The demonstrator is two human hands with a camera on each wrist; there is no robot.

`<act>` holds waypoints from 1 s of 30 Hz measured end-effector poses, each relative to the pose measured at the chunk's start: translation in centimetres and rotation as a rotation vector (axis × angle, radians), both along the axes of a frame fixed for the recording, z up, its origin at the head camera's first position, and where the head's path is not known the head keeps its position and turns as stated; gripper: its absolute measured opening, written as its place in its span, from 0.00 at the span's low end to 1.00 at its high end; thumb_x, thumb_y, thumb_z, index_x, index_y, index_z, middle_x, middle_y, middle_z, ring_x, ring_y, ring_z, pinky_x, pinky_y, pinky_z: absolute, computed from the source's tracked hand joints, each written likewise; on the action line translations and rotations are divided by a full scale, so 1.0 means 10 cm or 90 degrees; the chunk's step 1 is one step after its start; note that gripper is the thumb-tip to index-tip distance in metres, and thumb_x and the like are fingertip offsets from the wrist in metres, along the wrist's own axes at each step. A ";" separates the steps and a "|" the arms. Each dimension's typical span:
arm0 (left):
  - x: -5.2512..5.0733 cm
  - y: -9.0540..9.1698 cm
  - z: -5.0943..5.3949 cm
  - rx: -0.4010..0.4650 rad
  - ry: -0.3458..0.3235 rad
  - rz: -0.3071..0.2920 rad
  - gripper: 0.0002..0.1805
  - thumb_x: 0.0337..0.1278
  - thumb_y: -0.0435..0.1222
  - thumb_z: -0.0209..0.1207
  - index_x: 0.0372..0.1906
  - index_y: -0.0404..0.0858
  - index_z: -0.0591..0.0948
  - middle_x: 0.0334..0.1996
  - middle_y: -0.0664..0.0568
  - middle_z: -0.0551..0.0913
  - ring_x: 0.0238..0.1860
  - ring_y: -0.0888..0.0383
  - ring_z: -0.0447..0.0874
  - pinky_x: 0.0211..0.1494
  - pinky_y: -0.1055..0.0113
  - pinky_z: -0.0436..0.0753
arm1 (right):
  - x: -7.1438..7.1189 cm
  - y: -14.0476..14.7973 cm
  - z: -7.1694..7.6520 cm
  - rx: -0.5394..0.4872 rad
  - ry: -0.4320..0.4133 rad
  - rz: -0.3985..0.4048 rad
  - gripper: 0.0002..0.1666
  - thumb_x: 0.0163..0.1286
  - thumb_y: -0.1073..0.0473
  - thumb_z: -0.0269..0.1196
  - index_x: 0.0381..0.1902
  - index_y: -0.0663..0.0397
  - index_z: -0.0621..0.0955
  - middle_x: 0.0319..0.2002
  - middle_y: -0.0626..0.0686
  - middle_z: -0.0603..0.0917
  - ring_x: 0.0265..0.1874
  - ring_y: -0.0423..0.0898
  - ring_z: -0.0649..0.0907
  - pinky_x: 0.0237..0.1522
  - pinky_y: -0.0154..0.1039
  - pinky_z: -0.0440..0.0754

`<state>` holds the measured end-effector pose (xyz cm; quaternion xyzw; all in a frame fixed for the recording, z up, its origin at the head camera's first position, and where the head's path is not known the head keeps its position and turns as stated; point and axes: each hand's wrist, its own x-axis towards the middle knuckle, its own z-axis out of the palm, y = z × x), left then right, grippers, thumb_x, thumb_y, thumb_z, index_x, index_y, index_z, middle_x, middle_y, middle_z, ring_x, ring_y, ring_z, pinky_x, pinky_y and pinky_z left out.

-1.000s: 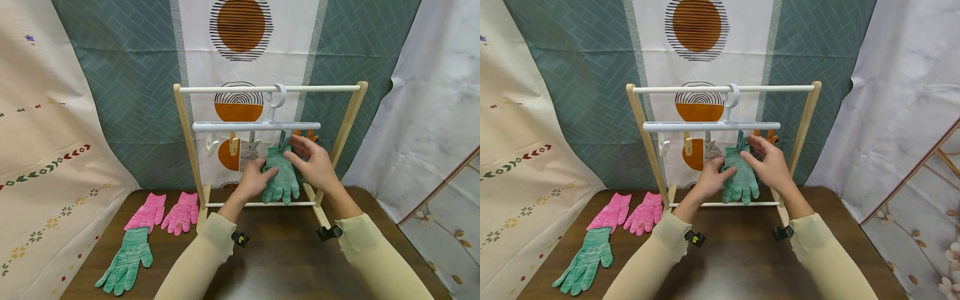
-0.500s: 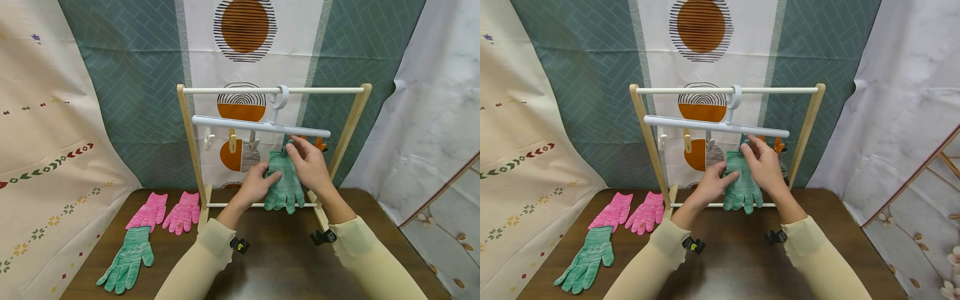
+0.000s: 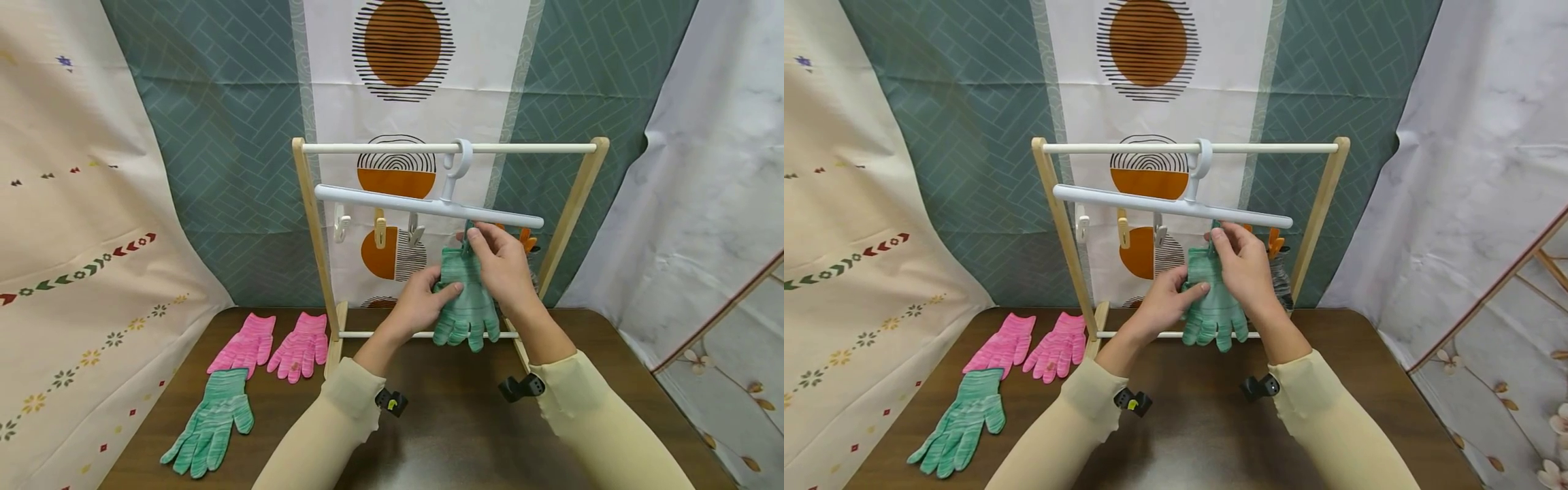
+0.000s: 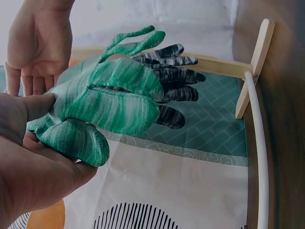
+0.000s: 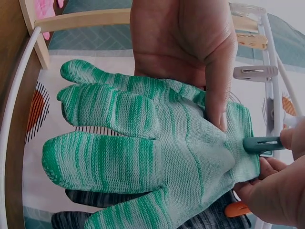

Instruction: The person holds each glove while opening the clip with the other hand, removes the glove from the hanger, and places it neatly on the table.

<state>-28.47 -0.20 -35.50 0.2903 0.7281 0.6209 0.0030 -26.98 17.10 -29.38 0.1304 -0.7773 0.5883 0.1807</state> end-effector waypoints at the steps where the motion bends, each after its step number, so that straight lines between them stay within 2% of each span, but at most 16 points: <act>1: 0.00 0.00 0.00 0.000 0.000 -0.001 0.15 0.79 0.39 0.61 0.60 0.35 0.83 0.49 0.48 0.89 0.46 0.57 0.88 0.48 0.62 0.87 | -0.01 0.00 0.00 -0.009 0.001 0.001 0.33 0.85 0.45 0.55 0.75 0.61 0.73 0.61 0.58 0.85 0.68 0.49 0.78 0.73 0.51 0.70; 6: 0.01 0.01 0.01 0.010 -0.013 -0.001 0.16 0.79 0.38 0.61 0.62 0.35 0.82 0.50 0.48 0.88 0.46 0.57 0.89 0.49 0.62 0.87 | -0.02 0.01 -0.02 -0.019 0.021 -0.016 0.30 0.84 0.46 0.58 0.71 0.62 0.76 0.58 0.59 0.87 0.64 0.48 0.80 0.70 0.50 0.73; 10: 0.00 0.04 0.01 0.017 -0.025 0.013 0.17 0.79 0.39 0.61 0.64 0.36 0.82 0.51 0.49 0.88 0.46 0.56 0.89 0.49 0.60 0.88 | -0.02 0.01 -0.04 -0.017 0.056 -0.042 0.29 0.83 0.47 0.60 0.69 0.65 0.77 0.55 0.59 0.88 0.60 0.48 0.82 0.67 0.49 0.75; 15: -0.05 0.09 0.01 0.020 -0.027 0.032 0.18 0.80 0.41 0.60 0.64 0.37 0.83 0.49 0.50 0.88 0.45 0.56 0.88 0.49 0.61 0.87 | -0.03 -0.01 -0.05 -0.007 0.098 -0.087 0.28 0.82 0.48 0.62 0.67 0.64 0.79 0.51 0.58 0.90 0.53 0.46 0.84 0.57 0.40 0.79; 21: -0.11 0.15 0.00 0.030 -0.023 0.056 0.16 0.81 0.40 0.59 0.62 0.36 0.84 0.47 0.49 0.89 0.43 0.56 0.88 0.47 0.61 0.87 | -0.09 -0.01 -0.06 0.012 0.151 -0.139 0.27 0.81 0.48 0.64 0.65 0.64 0.82 0.47 0.59 0.91 0.47 0.46 0.86 0.42 0.33 0.78; 26: -0.16 0.19 -0.02 0.013 -0.011 0.107 0.16 0.80 0.40 0.60 0.61 0.35 0.85 0.47 0.50 0.89 0.44 0.60 0.84 0.50 0.63 0.84 | -0.16 0.01 -0.08 0.006 0.173 -0.167 0.26 0.79 0.50 0.66 0.63 0.64 0.83 0.44 0.59 0.92 0.49 0.48 0.88 0.45 0.32 0.79; 30: -0.19 0.20 -0.04 0.009 -0.021 0.119 0.17 0.80 0.40 0.61 0.61 0.34 0.85 0.48 0.48 0.89 0.47 0.55 0.85 0.53 0.58 0.84 | -0.19 0.03 -0.09 -0.011 0.173 -0.158 0.24 0.79 0.51 0.67 0.62 0.64 0.84 0.44 0.60 0.92 0.50 0.49 0.89 0.51 0.33 0.81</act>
